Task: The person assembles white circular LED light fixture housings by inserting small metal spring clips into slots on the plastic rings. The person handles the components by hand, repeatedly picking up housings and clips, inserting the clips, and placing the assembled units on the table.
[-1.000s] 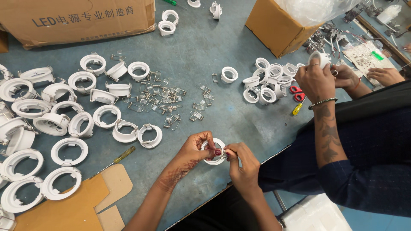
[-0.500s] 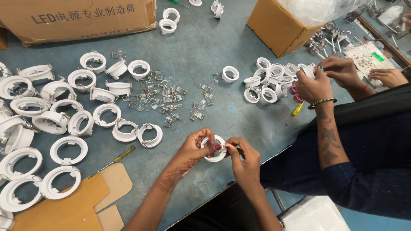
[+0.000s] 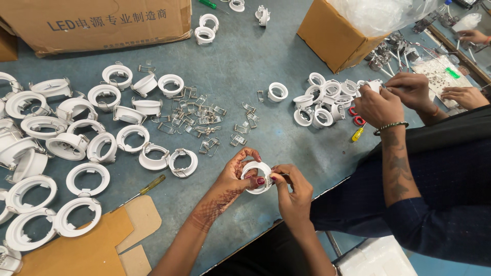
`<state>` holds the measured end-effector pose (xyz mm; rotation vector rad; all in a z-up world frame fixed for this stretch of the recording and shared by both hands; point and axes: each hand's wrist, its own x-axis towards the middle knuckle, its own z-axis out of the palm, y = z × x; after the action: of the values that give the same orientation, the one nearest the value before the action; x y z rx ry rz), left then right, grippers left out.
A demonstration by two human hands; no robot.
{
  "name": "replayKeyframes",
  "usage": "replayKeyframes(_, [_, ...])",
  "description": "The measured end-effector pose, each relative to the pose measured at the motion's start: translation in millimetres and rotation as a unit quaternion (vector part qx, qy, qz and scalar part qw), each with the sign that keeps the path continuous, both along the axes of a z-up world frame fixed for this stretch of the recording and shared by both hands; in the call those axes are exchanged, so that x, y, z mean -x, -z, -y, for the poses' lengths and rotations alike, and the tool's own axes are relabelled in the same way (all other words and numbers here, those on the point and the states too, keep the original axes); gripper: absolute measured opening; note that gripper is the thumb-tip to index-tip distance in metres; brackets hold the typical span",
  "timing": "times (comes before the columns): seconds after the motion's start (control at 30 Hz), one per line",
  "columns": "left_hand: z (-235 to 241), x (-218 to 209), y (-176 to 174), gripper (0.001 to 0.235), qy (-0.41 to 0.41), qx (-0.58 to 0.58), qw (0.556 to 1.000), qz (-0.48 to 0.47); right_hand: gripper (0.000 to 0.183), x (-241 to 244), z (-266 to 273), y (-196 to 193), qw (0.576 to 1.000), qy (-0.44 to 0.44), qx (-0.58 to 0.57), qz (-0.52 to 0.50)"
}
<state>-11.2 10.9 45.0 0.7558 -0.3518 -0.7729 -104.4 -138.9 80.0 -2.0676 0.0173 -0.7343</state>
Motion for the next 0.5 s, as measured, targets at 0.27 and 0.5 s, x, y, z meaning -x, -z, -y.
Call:
replayKeyframes(0.27, [0, -2, 0, 0.057, -0.016, -0.012, 0.999, -0.025, 0.009, -1, 8, -8, 0.996, -0.057, -0.052, -0.052])
replayKeyframes(0.5, [5, -6, 18, 0.057, -0.033, 0.063, 0.994, -0.087, 0.028, 1, 16, 9, 0.939, -0.228, -0.241, -0.086])
